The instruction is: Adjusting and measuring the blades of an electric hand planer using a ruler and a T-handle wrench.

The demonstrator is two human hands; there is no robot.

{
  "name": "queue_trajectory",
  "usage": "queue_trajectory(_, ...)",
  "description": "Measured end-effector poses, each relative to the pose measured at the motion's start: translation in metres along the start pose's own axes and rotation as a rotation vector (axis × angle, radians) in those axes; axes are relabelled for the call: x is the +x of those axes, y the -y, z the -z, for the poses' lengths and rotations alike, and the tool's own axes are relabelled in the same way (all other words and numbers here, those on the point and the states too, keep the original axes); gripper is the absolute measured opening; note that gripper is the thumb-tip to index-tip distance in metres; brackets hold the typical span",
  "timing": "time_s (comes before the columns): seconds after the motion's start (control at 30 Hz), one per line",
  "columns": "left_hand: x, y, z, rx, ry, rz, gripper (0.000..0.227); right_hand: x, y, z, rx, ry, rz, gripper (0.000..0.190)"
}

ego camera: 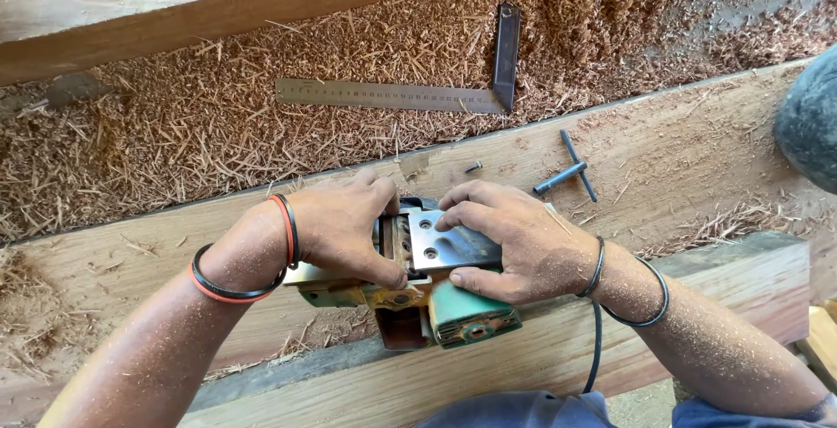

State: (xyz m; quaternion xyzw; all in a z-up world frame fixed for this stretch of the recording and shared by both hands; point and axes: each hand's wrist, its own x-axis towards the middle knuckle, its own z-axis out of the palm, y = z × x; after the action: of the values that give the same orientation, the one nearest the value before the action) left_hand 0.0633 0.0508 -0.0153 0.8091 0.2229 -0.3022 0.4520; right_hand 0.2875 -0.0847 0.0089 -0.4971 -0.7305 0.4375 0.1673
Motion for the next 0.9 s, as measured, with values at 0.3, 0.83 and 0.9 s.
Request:
queue_trajectory(0.3, 0.001, 0.0, 0.0, -0.001, 0.015, 0.008, 0.099, -0.001, -0.001, 0.001, 0.006, 0.001, -0.002, 0.051)
queue_trajectory(0.83, -0.03, 0.005, -0.024, -0.024, -0.281, -0.19, 0.105, 0.018, -0.005, 0.001, 0.03, -0.011, -0.089, 0.031)
queue_trajectory(0.9, -0.037, 0.002, -0.034, -0.001, -0.354, -0.21, 0.102, 0.028, -0.005, -0.001, -0.025, -0.018, -0.129, 0.027)
